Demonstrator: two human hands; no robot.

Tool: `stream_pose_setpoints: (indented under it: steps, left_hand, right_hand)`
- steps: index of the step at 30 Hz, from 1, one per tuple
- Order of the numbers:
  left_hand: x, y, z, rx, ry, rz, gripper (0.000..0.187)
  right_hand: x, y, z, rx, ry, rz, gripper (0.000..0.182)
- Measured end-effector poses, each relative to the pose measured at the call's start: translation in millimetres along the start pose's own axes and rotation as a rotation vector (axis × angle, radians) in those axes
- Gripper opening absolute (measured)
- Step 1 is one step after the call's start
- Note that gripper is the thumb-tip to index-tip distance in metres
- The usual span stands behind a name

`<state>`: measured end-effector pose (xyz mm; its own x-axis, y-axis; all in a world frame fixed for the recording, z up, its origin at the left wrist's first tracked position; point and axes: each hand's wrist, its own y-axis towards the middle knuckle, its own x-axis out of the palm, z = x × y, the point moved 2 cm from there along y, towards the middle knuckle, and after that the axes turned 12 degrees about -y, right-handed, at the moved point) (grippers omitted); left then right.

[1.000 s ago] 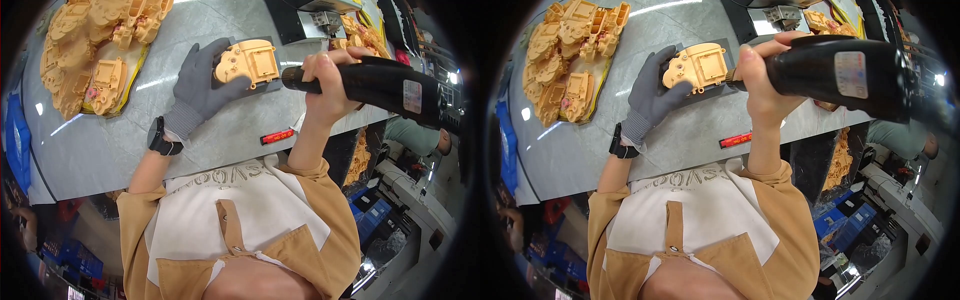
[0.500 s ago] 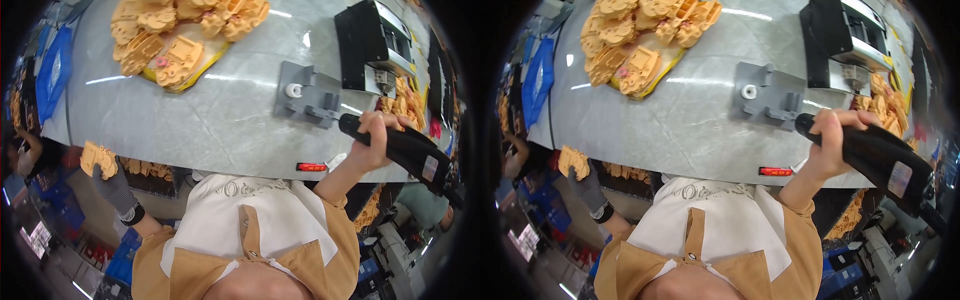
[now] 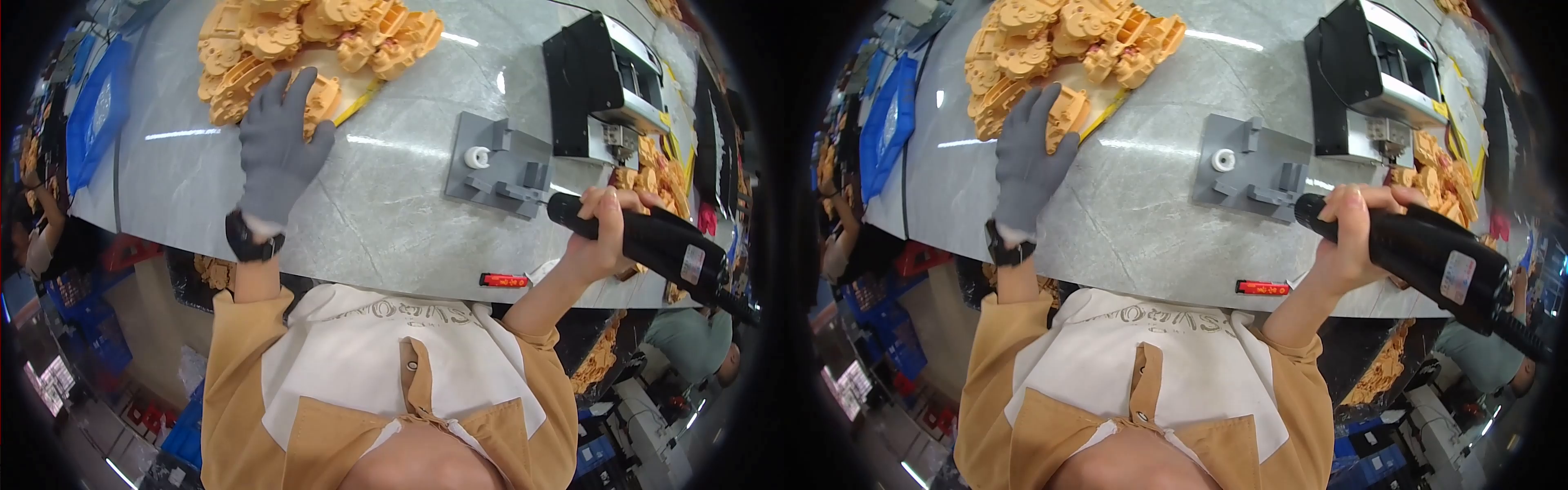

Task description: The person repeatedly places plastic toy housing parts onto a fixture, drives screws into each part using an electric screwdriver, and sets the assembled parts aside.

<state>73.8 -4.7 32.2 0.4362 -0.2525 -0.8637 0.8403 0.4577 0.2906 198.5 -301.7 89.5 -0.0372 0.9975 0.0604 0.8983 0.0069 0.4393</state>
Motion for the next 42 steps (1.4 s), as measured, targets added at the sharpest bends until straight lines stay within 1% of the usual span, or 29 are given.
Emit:
stream_pose_setpoints:
  steps: [1, 2, 4, 5, 7, 8, 9, 11, 12, 13, 15, 17, 19, 20, 22, 23, 25, 26, 28, 29, 31, 32, 33, 35, 36, 37, 39, 40, 42]
  left_hand:
    - [12.9, 5.0, 0.8, -0.086, 0.255, -0.147, 0.060]
    - [13.8, 10.0, 7.5, -0.066, 0.239, -0.154, 0.060]
    - [12.3, 22.9, 11.4, -0.332, 0.270, -0.277, 0.065]
    - [15.5, 21.8, 13.1, -0.308, 0.259, -0.295, 0.065]
    - [17.0, 18.2, 10.0, -0.295, 0.232, -0.269, 0.068]
    - [18.1, 14.9, 7.6, -0.197, 0.253, -0.183, 0.058]
    - [19.3, 10.4, 3.4, -0.184, 0.251, -0.191, 0.058]
    - [14.0, 3.4, -1.3, -0.207, -0.529, 0.036, 0.041]
    - [6.5, 0.9, 23.0, -0.267, -0.712, 0.105, 0.032]
    - [1.3, -0.7, 44.5, -0.263, -0.713, 0.090, 0.032]
    - [-0.5, -1.7, 82.6, -0.214, -1.086, -0.102, 0.034]
    - [10.5, 3.3, 111.1, -0.073, -1.155, -0.492, 0.035]
    - [30.7, 15.4, 136.3, -0.063, -1.257, -0.734, 0.039]
    - [41.5, 18.3, 149.0, -0.057, -1.260, -0.736, 0.039]
    - [59.6, 21.0, 168.9, 0.100, -0.769, -0.585, 0.044]
    - [62.6, 19.9, 173.4, 0.106, -0.771, -0.589, 0.044]
    - [64.7, 19.9, 178.7, 0.200, -0.630, -0.461, 0.049]
    - [66.2, 19.0, 178.4, 0.202, -0.630, -0.466, 0.049]
    - [67.0, 18.8, 173.4, 0.101, -0.870, -0.432, 0.048]
    - [63.4, 17.5, 171.8, 0.098, -0.872, -0.435, 0.048]
    - [52.7, 18.8, 168.2, -0.043, -1.118, -0.427, 0.029]
    - [51.6, 18.3, 167.5, -0.103, -1.252, -0.420, 0.024]
    - [57.4, 17.9, 165.1, -0.105, -1.252, -0.419, 0.024]
    - [74.7, 18.3, 160.0, 0.191, -0.900, -0.261, 0.025]
    - [77.4, 18.6, 156.9, 0.295, -0.841, -0.182, 0.024]
    - [79.7, 19.6, 154.0, 0.301, -0.840, -0.176, 0.024]
    - [77.2, 18.2, 149.9, 0.199, -0.989, -0.023, 0.030]
    - [72.5, 15.2, 151.3, 0.196, -0.991, -0.028, 0.030]
    - [50.1, 12.5, 166.0, 0.475, -0.686, 0.044, 0.039]
  right_hand:
    - [2.6, -1.0, -1.6, 0.030, 0.057, 0.027, 0.042]
    - [0.9, -0.9, -0.7, 0.028, 0.034, 0.037, 0.042]
    - [0.3, 0.6, -1.3, 0.010, -0.003, 0.063, 0.041]
    - [-0.5, 0.8, 1.8, 0.001, 0.008, 0.076, 0.041]
    - [-3.2, 1.0, 0.4, 0.000, -0.104, 0.010, 0.039]
    - [-2.2, 1.2, -0.6, 0.020, -0.097, 0.034, 0.039]
    - [-3.6, 1.5, -0.6, 0.023, -0.104, 0.048, 0.039]
    - [-4.9, 2.5, 0.8, 0.000, -0.119, 0.031, 0.039]
    - [-5.9, 2.6, 1.3, 0.012, -0.123, 0.029, 0.039]
    - [-6.6, 2.3, 1.4, 0.018, -0.131, 0.040, 0.039]
    - [-6.5, 3.5, 1.3, -0.005, -0.152, 0.017, 0.038]
    - [-7.6, 4.3, 5.0, -0.018, -0.147, 0.018, 0.037]
    - [-7.8, 4.8, 7.7, -0.054, -0.011, 0.032, 0.036]
    - [-7.8, 4.5, 7.4, -0.058, -0.014, 0.035, 0.036]
    - [-7.6, 5.1, 7.0, -0.056, -0.010, 0.032, 0.036]
    - [-7.5, 4.8, 6.8, -0.058, -0.014, 0.038, 0.036]
    - [-6.3, 4.9, 8.0, -0.071, -0.017, 0.028, 0.036]
    - [-6.1, 5.7, 9.1, -0.092, -0.039, 0.019, 0.036]
    - [-5.0, 5.2, 10.9, -0.088, -0.039, 0.031, 0.036]
    - [-5.4, 4.7, 10.9, -0.087, -0.037, 0.035, 0.036]
    - [-5.6, 4.0, 8.5, -0.079, -0.031, 0.038, 0.035]
    - [-5.6, 2.5, 7.5, -0.065, -0.024, 0.042, 0.035]
    - [-5.3, 2.3, 7.5, -0.065, -0.023, 0.040, 0.035]
    - [-5.9, 2.9, 7.7, -0.044, -0.006, 0.057, 0.035]
    - [-5.9, 3.0, 7.4, -0.047, -0.004, 0.053, 0.035]
    - [-5.8, 3.6, 7.8, -0.051, -0.012, 0.056, 0.035]
    - [-6.8, 1.7, 8.2, -0.042, -0.028, 0.063, 0.035]
    - [-6.9, 1.6, 8.6, -0.064, -0.042, 0.057, 0.036]
    - [-6.5, 4.0, 8.8, -0.091, -0.060, 0.052, 0.036]
